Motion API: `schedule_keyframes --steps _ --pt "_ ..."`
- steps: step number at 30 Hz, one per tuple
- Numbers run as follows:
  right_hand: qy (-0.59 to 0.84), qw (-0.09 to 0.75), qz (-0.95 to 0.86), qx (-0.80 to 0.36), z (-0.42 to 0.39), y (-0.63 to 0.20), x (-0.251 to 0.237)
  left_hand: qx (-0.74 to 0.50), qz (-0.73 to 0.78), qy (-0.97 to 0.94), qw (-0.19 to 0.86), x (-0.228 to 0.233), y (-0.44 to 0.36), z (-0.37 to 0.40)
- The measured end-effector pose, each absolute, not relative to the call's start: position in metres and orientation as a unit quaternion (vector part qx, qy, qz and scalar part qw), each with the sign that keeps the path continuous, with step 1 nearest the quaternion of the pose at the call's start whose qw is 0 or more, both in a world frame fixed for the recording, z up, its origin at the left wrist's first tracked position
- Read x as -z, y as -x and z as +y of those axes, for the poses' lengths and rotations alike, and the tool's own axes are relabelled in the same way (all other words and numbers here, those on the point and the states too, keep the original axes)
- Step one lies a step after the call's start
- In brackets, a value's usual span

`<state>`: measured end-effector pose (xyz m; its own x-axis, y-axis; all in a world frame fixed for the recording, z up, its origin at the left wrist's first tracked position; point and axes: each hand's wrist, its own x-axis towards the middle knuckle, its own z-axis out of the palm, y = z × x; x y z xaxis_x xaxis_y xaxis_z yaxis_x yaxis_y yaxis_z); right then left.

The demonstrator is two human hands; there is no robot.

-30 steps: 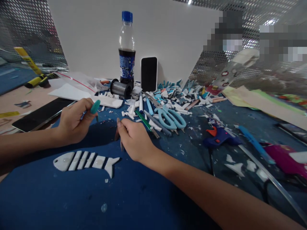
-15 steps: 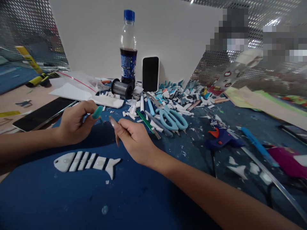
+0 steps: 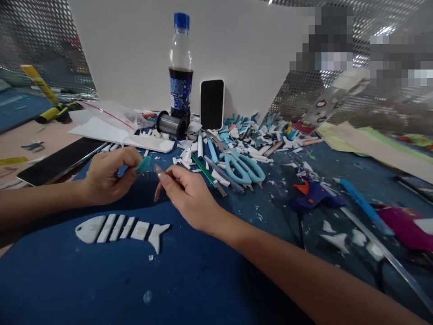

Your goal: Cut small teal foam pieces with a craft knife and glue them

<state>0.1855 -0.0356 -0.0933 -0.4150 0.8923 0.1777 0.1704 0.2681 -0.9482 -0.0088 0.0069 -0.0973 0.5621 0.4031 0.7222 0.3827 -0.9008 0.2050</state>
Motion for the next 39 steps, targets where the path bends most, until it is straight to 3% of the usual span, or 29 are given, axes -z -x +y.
schedule_keyframes --steps 10,15,23,39 --pt "0.381 0.394 -0.675 -0.494 -0.037 -0.185 0.091 -0.398 0.222 -0.889 0.047 0.097 0.010 0.007" --pt "0.406 0.442 -0.657 -0.457 -0.036 -0.185 0.092 -0.421 0.395 -0.816 0.020 0.093 0.008 0.009" --pt "0.424 0.466 -0.624 -0.462 -0.031 -0.184 0.093 -0.159 0.490 -0.854 -0.069 0.089 0.005 0.013" --pt "0.434 0.457 -0.621 -0.466 -0.031 -0.184 0.093 -0.059 0.354 -0.933 0.004 0.083 0.018 0.041"
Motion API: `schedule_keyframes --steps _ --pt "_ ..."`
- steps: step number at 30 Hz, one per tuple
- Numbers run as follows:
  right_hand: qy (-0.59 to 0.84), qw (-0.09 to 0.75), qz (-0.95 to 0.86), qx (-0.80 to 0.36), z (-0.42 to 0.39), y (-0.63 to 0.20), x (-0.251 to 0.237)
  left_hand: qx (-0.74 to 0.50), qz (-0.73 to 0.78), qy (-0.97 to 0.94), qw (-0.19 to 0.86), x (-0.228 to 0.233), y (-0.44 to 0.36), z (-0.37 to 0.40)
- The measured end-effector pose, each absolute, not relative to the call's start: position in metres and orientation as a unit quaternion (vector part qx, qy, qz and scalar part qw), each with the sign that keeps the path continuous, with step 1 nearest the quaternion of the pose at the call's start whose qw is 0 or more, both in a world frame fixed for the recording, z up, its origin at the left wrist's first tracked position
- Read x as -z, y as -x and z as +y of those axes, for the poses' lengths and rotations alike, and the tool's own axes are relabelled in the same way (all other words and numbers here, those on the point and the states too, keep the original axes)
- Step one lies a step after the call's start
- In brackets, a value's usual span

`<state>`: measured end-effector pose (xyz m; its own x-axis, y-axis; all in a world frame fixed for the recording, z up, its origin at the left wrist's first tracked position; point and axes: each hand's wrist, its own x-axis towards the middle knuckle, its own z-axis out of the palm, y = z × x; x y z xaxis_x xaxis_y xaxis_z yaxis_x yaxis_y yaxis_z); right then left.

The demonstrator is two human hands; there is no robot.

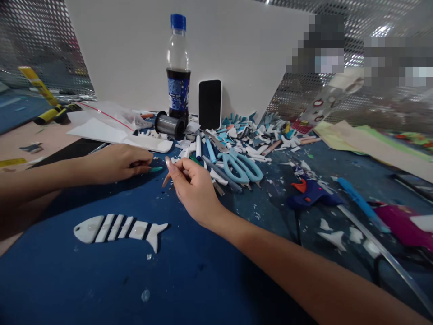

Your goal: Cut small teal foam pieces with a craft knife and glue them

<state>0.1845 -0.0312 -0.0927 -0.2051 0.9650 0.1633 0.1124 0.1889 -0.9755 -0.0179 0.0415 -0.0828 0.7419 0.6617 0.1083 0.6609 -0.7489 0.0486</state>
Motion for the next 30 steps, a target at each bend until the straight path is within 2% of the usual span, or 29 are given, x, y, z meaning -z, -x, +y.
schedule_keyframes --steps 3,8,12,15,21,25,30 --pt "0.430 0.461 -0.614 -0.475 -0.030 -0.185 0.094 -0.001 0.325 -0.946 0.003 0.077 0.018 0.041" --pt "0.430 0.477 -0.596 -0.482 -0.028 -0.185 0.095 0.050 0.254 -0.961 -0.095 0.078 0.020 0.042" --pt "0.430 0.482 -0.594 -0.479 -0.029 -0.184 0.095 0.067 0.219 -0.965 -0.123 0.079 0.022 0.043" --pt "0.424 0.493 -0.592 -0.476 -0.029 -0.185 0.094 0.084 0.237 -0.959 -0.131 0.079 0.021 0.041" --pt "0.406 0.584 -0.569 -0.412 -0.026 -0.185 0.093 0.099 0.277 -0.946 -0.138 0.078 0.018 0.036" --pt "0.394 0.580 -0.574 -0.422 -0.023 -0.187 0.091 0.101 0.283 -0.948 -0.108 0.071 0.015 0.030" --pt "0.367 0.581 -0.576 -0.442 -0.017 -0.193 0.089 0.049 0.338 -0.929 -0.139 0.070 0.014 0.026"
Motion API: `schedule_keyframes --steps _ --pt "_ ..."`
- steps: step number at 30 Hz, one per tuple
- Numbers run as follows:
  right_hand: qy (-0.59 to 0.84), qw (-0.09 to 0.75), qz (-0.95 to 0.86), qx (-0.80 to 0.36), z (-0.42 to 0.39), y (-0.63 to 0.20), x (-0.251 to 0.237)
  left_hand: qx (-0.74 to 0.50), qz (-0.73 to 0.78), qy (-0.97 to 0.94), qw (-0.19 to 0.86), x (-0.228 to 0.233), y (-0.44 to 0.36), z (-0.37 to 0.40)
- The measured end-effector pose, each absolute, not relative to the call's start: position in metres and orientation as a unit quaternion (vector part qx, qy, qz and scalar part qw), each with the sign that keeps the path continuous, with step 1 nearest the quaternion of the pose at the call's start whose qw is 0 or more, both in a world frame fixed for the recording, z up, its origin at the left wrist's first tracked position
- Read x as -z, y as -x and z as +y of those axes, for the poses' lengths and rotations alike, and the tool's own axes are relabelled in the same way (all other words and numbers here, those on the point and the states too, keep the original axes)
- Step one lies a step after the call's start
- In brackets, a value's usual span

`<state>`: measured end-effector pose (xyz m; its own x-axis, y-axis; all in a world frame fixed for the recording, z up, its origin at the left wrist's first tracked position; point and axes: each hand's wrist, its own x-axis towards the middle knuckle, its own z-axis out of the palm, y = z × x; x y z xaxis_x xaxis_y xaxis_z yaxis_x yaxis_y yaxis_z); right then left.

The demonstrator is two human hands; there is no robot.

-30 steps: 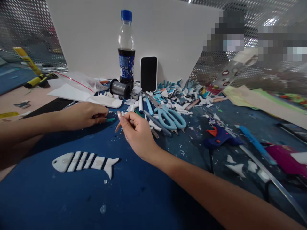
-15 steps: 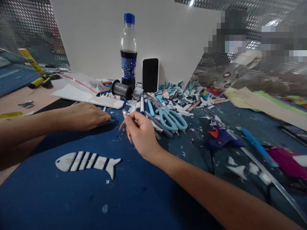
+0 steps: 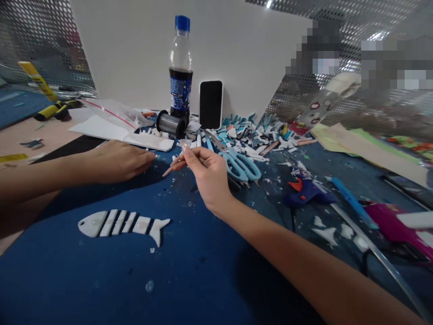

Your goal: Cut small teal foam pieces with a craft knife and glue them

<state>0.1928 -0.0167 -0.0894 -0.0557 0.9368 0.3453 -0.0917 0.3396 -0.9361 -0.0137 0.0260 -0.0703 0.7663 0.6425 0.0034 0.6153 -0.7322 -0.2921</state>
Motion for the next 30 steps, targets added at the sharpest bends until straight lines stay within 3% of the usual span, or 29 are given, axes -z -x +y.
schedule_keyframes --steps 5,12,15,22,30 --pt "0.383 0.563 -0.595 -0.428 -0.011 -0.199 0.091 0.073 -0.410 0.906 0.073 0.071 0.010 0.023" --pt "0.427 0.523 -0.634 -0.376 -0.023 -0.192 0.091 0.258 -0.393 0.797 -0.380 0.081 0.000 0.009" --pt "0.417 0.522 -0.645 -0.371 -0.028 -0.190 0.090 0.284 -0.363 0.734 -0.499 0.088 -0.003 0.002" --pt "0.366 0.547 -0.608 -0.444 -0.018 -0.196 0.096 0.310 -0.369 0.667 -0.568 0.091 -0.006 -0.004" --pt "0.377 0.475 -0.633 -0.481 -0.024 -0.196 0.091 0.319 -0.379 0.619 -0.609 0.094 -0.005 0.001"
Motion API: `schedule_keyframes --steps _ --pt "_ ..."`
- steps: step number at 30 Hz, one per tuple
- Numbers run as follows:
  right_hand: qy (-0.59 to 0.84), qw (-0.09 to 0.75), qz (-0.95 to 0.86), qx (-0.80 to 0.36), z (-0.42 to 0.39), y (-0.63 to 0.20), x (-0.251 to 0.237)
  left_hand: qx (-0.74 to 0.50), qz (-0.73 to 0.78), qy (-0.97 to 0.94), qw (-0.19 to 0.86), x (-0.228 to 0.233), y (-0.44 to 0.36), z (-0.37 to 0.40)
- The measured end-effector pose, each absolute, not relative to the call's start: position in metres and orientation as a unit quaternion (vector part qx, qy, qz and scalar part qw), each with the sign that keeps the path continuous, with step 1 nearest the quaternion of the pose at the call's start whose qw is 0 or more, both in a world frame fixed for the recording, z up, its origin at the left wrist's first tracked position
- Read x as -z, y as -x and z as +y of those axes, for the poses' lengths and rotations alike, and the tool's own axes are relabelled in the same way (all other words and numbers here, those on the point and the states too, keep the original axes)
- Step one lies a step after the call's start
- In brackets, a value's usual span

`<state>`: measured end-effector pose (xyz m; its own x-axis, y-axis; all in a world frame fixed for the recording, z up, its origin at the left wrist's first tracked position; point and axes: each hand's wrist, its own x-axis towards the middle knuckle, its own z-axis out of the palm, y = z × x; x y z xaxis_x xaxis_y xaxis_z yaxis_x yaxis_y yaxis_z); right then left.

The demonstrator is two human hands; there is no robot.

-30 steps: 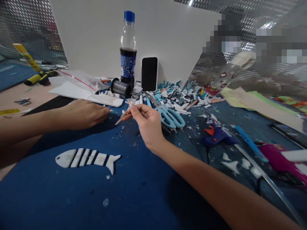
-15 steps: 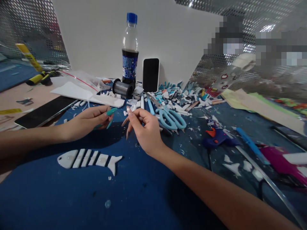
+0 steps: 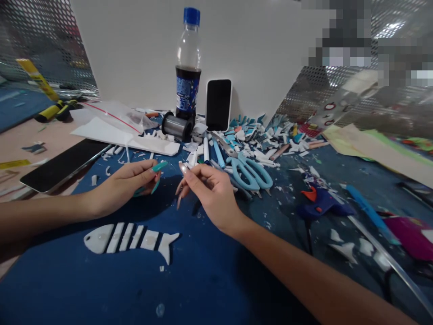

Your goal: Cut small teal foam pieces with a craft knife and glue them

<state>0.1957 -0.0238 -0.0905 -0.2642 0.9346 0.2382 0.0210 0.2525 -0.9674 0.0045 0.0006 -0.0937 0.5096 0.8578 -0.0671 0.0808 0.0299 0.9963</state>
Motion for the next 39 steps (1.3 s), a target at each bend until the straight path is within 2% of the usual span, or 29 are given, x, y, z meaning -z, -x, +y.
schedule_keyframes --steps 5,17,23,39 --pt "0.405 0.437 -0.702 -0.390 -0.034 -0.191 0.085 -0.299 0.366 -0.613 0.634 0.092 -0.004 -0.001" --pt "0.394 0.437 -0.763 -0.267 -0.044 -0.189 0.087 -0.254 0.360 -0.630 0.639 0.090 -0.001 -0.005" --pt "0.407 0.412 -0.779 -0.240 -0.044 -0.188 0.085 -0.242 0.363 -0.649 0.623 0.090 0.000 -0.006" --pt "0.408 0.408 -0.783 -0.232 -0.043 -0.187 0.085 -0.247 0.362 -0.674 0.595 0.090 0.000 -0.005"
